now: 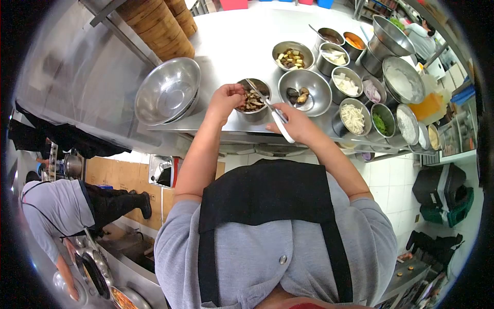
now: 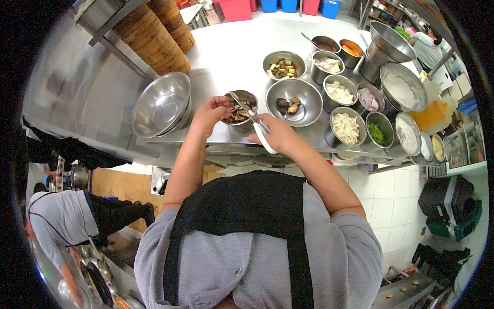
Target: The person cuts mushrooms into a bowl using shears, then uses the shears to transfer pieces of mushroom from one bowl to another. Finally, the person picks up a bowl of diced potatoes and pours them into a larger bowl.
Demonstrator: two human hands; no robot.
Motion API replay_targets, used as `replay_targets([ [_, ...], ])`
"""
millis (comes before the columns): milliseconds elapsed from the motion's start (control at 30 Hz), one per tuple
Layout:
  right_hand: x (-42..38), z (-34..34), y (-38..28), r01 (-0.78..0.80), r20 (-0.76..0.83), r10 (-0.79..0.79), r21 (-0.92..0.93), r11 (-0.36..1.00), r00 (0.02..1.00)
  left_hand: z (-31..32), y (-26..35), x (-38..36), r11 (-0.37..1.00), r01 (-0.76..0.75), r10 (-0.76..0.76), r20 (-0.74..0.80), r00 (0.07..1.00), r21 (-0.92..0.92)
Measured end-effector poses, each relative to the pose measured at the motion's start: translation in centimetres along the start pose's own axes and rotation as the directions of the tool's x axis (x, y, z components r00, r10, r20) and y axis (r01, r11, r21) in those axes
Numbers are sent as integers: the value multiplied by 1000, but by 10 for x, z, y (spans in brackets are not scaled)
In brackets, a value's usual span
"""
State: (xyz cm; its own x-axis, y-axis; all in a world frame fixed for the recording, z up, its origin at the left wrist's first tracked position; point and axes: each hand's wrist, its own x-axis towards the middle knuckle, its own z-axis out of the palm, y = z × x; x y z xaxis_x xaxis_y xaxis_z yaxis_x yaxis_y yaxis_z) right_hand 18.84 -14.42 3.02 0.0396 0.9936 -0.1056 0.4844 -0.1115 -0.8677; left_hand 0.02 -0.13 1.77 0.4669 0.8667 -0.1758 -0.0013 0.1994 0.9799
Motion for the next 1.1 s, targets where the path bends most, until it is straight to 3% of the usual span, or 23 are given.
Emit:
replay_targets([
  [67, -2, -1, -3, -130, 129, 109, 168, 977, 986, 7, 2, -4, 978, -81, 89, -30, 996, 190],
  [100, -3, 0, 0, -87, 97, 78, 95, 992, 992, 11, 6, -9, 952, -118, 135, -42, 990, 284],
  [133, -2, 3, 5, -45, 67, 44, 20, 999, 997, 16, 8, -14, 837, -265, 326, -49, 944, 479],
  [200, -5, 2, 3, -26, 21, 29, -109, 994, 999, 28, 12, -22, 434, -440, 653, 62, 755, 786],
  [300, -12, -2, -10, -59, -13, 58, -220, 974, 998, 36, 19, -33, 45, -544, 571, 425, 702, 838],
  [333, -12, -3, -8, -42, -12, 41, -231, 972, 999, 38, 14, -32, 96, -567, 559, 427, 711, 818],
  [467, -19, -12, -12, -70, 19, 76, -215, 974, 997, 31, 5, -17, 53, -542, 607, 404, 684, 839],
  [700, -50, -38, 2, -133, -154, 111, -142, 981, 982, 23, -2, 9, 49, -435, 669, 294, 683, 899],
  [800, -63, -53, 4, -161, -198, 153, -24, 987, 968, 27, 4, 10, 100, -336, 511, 241, 825, 937],
  [933, -78, -64, 15, -77, -223, 138, 264, 961, 965, 42, 6, 15, 47, -212, 471, 166, 867, 976],
  [1033, -86, -67, 19, -16, -265, 127, 383, 924, 956, 63, 8, 16, 56, -359, 633, 245, 734, 932],
  [1100, -91, -71, 19, -6, -273, 132, 419, 908, 953, 85, 14, 17, 129, -496, 567, 346, 747, 859],
])
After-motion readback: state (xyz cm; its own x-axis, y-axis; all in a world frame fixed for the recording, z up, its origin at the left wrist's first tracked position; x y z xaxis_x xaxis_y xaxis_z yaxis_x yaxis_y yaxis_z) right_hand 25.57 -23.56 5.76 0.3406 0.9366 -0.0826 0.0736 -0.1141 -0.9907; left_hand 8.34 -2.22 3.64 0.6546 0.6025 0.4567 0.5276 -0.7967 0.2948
